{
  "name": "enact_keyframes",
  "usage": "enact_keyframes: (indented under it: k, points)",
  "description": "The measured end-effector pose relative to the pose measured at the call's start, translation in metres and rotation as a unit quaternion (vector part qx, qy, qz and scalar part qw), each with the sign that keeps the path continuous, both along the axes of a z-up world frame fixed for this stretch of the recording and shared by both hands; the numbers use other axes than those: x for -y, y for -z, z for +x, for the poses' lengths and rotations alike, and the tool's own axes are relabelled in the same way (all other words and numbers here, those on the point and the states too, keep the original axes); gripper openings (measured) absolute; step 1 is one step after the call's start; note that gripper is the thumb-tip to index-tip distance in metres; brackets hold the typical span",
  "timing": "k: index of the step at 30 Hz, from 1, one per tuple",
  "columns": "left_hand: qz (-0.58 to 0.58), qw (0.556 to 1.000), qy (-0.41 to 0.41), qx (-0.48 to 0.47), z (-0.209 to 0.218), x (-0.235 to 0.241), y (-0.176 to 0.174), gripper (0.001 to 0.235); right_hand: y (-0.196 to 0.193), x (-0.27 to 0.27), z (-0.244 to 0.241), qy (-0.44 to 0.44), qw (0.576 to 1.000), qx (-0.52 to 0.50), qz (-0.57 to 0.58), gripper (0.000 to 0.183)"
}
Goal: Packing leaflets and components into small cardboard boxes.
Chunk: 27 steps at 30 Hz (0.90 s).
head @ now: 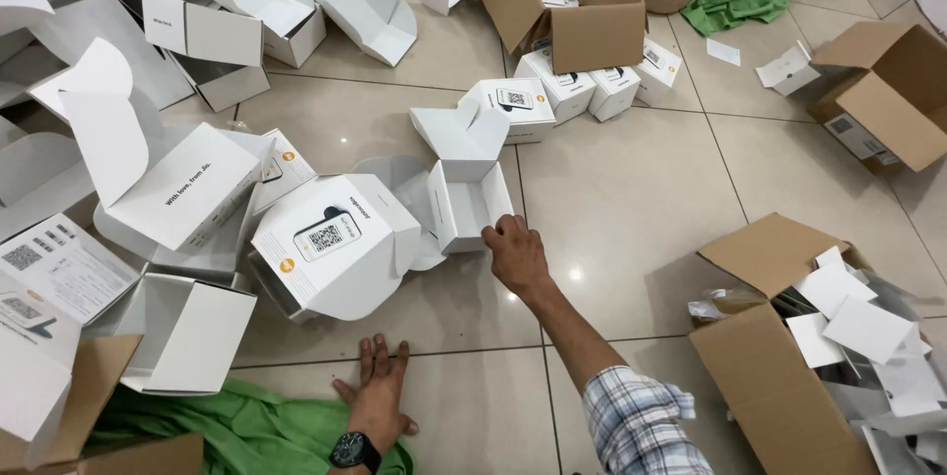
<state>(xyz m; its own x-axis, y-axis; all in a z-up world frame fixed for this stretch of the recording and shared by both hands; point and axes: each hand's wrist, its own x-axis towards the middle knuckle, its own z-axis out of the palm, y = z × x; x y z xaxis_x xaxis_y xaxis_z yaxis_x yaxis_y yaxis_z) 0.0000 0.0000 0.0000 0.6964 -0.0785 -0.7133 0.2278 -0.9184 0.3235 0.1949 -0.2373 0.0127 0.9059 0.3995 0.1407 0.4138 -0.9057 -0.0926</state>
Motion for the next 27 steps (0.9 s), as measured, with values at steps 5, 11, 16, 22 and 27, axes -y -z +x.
enact_keyframes:
  k: [5, 11, 16, 22, 27]
  points:
    - [-0.009, 1.0, -0.008, 0.01, -0.005, 0.001, -0.008, 0.139, -0.023, 0.04, -0.056, -0.047, 0.993, 0.086, 0.063, 0.025]
    - [0.004, 0.999, 0.008, 0.033, -0.02, 0.002, -0.027, 0.143, -0.062, 0.048, -0.163, 0.009, 0.998, 0.012, 0.054, 0.023]
    - [0.01, 0.997, 0.04, 0.071, -0.029, 0.0, -0.013, 0.127, -0.058, 0.042, -0.249, 0.057, 0.987, -0.146, 0.022, 0.021]
    - [-0.186, 0.931, -0.029, 0.314, 0.003, 0.001, -0.01, 0.104, -0.036, 0.035, -0.302, 0.009, 0.976, -0.209, 0.056, 0.03]
    - [-0.139, 0.917, -0.052, 0.369, 0.046, -0.034, 0.023, 0.106, -0.033, 0.019, -0.312, -0.061, 0.963, -0.254, 0.07, 0.025]
